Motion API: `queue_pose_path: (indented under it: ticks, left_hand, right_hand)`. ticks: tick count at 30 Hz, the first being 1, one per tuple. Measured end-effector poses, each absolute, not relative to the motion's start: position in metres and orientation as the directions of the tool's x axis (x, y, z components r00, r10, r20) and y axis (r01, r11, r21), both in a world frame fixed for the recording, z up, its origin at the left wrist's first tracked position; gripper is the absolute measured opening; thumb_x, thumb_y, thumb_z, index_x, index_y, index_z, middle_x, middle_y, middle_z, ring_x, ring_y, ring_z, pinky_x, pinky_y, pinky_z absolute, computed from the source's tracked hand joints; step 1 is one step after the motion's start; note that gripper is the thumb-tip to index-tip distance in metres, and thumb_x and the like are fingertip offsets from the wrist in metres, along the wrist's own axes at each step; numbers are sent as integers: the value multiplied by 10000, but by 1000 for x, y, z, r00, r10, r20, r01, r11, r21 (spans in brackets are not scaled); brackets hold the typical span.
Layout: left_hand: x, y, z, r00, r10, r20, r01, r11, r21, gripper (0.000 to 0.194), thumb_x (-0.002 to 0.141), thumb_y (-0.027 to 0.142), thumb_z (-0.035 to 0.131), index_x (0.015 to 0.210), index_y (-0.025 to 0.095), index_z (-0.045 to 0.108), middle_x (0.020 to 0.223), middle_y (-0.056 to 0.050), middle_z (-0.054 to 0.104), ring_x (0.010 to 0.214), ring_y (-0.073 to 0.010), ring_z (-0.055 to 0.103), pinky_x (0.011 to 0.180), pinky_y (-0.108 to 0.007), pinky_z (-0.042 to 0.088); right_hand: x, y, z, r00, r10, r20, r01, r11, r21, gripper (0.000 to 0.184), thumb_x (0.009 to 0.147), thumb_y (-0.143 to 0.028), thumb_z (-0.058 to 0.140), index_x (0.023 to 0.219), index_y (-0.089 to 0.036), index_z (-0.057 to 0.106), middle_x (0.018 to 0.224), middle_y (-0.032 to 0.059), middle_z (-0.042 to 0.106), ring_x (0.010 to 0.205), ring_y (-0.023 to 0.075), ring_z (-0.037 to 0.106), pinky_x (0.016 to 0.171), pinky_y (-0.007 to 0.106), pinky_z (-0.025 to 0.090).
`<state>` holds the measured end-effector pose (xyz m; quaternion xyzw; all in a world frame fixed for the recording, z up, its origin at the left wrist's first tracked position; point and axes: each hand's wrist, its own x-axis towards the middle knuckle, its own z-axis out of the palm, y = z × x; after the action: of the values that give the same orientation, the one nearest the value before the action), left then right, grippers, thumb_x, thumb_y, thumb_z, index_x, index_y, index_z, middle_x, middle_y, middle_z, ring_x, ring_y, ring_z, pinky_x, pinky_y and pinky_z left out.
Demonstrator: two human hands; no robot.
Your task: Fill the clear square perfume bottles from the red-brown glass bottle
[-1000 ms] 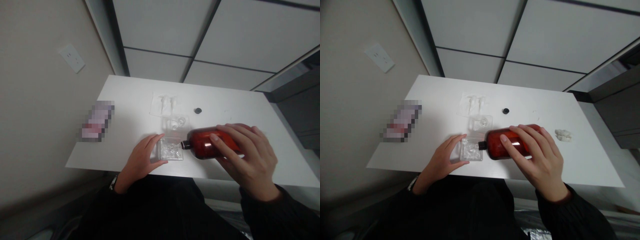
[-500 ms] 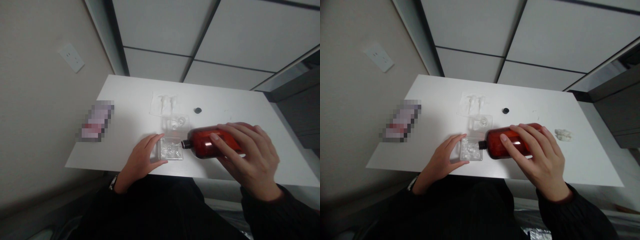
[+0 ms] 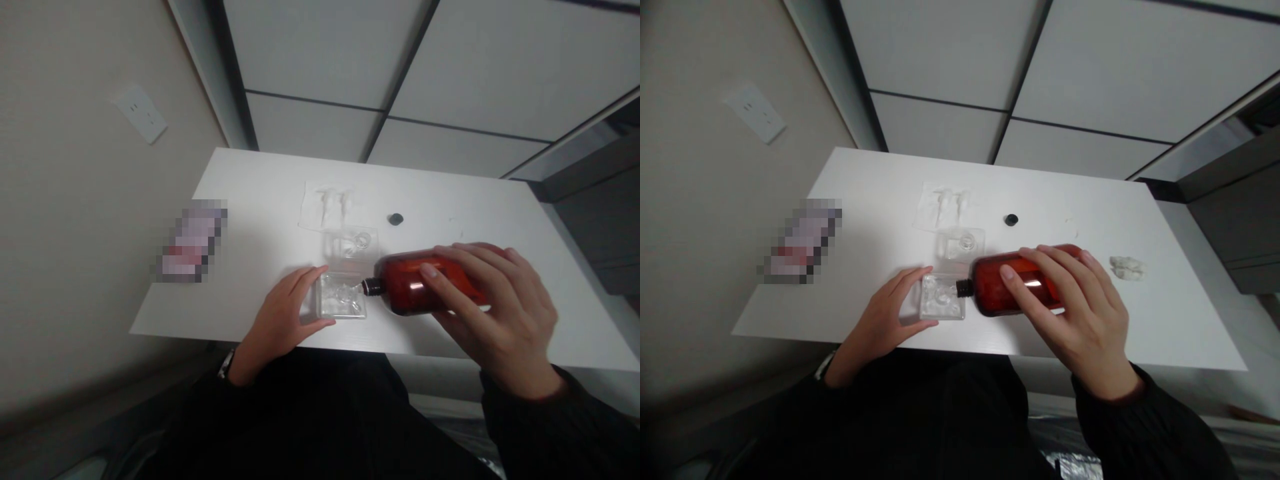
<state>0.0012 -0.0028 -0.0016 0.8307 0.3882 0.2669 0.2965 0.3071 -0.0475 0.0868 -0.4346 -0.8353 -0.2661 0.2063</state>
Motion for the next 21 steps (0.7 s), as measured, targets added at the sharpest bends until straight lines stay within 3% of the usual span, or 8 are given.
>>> queue_pose_path:
  ticks: [8,15,18,21]
  left_hand:
    - [1,-1,-1,565,802,195,486,-515,706,819,899,392,835,1584,279,399,1533,-147,591,1412,-351,590,1197,-579,496]
    - [-4,-4,4,538,828,161,506,-470,723,790,928,317,775,1602,301,362,1564,-137,559,1403,-323,601,1187,-555,507]
    - [-12,-7,9,516,845,143,560,-459,690,720,938,282,736,1572,291,396,1569,-124,553,1428,-303,583,1202,-520,500]
    - [-22,-6,14,470,873,128,630,-434,644,729,926,256,720,1573,294,387,1572,-110,551,1457,-293,563,1229,-511,473]
  right_hand:
    - [298,-48,79,-387,698,603,882,470,23,852,895,-135,818,1637,-271,423,1343,175,722,1204,351,717,981,534,631]
    - [302,-65,30,69,782,620,793,334,-510,714,866,-376,862,1497,-277,543,1322,120,711,1187,326,719,982,524,635]
    - [309,-72,-1,274,810,519,627,258,-735,783,783,-467,916,1446,-256,558,1360,131,676,1195,335,708,1003,550,622]
    - [318,-77,-24,423,817,391,462,177,-869,854,705,-481,957,1420,-242,555,1383,147,644,1206,349,690,1011,581,607]
